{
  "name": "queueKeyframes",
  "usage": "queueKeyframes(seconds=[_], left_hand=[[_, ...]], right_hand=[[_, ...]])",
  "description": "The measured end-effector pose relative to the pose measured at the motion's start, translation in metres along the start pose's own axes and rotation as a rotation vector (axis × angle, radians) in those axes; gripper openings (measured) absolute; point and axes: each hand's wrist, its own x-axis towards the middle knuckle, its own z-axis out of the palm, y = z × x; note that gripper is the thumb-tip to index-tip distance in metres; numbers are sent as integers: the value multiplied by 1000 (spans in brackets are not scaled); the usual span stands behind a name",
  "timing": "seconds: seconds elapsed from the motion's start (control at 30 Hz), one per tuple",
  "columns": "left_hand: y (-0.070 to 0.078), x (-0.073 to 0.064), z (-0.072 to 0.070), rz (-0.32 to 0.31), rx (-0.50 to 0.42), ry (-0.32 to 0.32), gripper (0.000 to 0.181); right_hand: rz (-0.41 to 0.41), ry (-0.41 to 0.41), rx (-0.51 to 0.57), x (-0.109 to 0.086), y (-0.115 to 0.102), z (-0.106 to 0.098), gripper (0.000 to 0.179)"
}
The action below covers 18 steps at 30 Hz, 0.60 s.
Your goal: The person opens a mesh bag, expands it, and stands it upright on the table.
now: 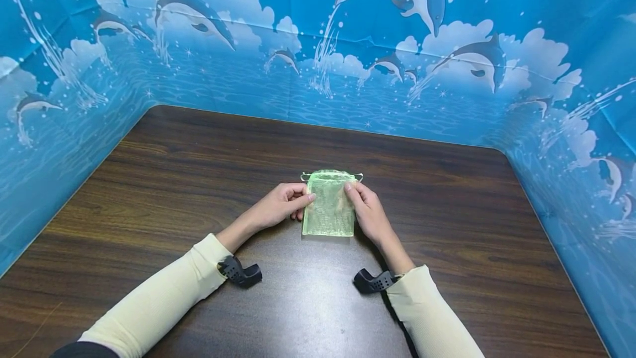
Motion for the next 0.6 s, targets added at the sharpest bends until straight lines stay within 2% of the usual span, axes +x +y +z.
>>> queueKeyframes(seconds=[0.1,0.23,0.6], left_hand=[[-1,0,0,-2,7,-7,31],[0,1,-1,14,25,25,32],[2,2,-1,11,48,27,35]], right_hand=[[-14,-25,15,0,1,1,31],[-25,-55,-12,0,1,1,27],[-26,14,-37,2,-1,0,37]])
